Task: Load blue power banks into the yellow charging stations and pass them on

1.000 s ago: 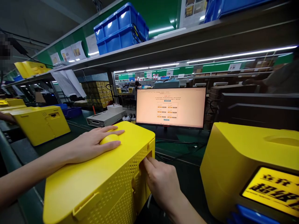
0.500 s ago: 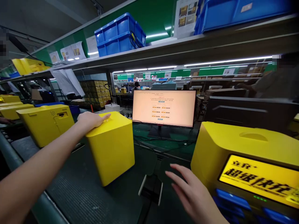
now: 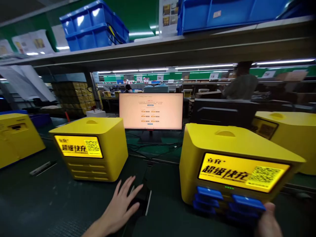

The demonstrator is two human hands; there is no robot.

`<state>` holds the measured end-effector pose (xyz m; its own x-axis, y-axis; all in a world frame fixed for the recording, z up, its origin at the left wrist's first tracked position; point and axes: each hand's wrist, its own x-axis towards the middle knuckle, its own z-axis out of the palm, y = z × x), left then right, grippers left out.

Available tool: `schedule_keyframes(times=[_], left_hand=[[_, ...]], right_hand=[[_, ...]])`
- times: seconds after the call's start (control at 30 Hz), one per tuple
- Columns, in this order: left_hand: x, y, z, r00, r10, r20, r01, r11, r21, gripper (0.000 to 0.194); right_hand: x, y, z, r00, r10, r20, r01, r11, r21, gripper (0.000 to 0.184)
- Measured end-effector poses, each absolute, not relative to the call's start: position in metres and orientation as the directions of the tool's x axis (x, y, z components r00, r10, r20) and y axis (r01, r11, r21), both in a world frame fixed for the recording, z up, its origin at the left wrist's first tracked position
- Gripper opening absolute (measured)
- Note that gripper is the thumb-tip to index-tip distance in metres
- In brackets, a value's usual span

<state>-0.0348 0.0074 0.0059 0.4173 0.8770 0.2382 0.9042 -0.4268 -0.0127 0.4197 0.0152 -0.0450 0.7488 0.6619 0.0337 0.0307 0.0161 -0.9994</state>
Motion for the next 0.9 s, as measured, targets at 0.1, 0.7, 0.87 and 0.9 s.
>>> schedule_keyframes(times=[0.1, 0.7, 0.87, 0.9], left_hand=[[-0.026, 0.007, -0.03, 0.326, 0.937, 0.126, 0.938, -0.337, 0.081, 0.055], [0.078, 0.046, -0.04, -0.03, 0.979, 0.204, 0.529, -0.158, 0.834, 0.089], [0.081, 0.044, -0.035, -0.067, 0.976, 0.209, 0.473, -0.153, 0.868, 0.087], [0.081, 0.044, -0.034, -0.08, 0.975, 0.207, 0.454, -0.149, 0.878, 0.087]], right_hand=[[0.418, 0.016, -0.059, 0.764, 0.629, -0.145, -0.167, -0.024, -0.986, 0.097], [0.354, 0.015, -0.055, 0.171, 0.97, 0.171, 0.093, 0.157, -0.983, 0.091], [0.347, 0.016, -0.052, 0.235, 0.939, 0.253, 0.192, 0.21, -0.959, 0.09], [0.345, 0.016, -0.048, 0.238, 0.938, 0.253, 0.158, 0.22, -0.963, 0.088]])
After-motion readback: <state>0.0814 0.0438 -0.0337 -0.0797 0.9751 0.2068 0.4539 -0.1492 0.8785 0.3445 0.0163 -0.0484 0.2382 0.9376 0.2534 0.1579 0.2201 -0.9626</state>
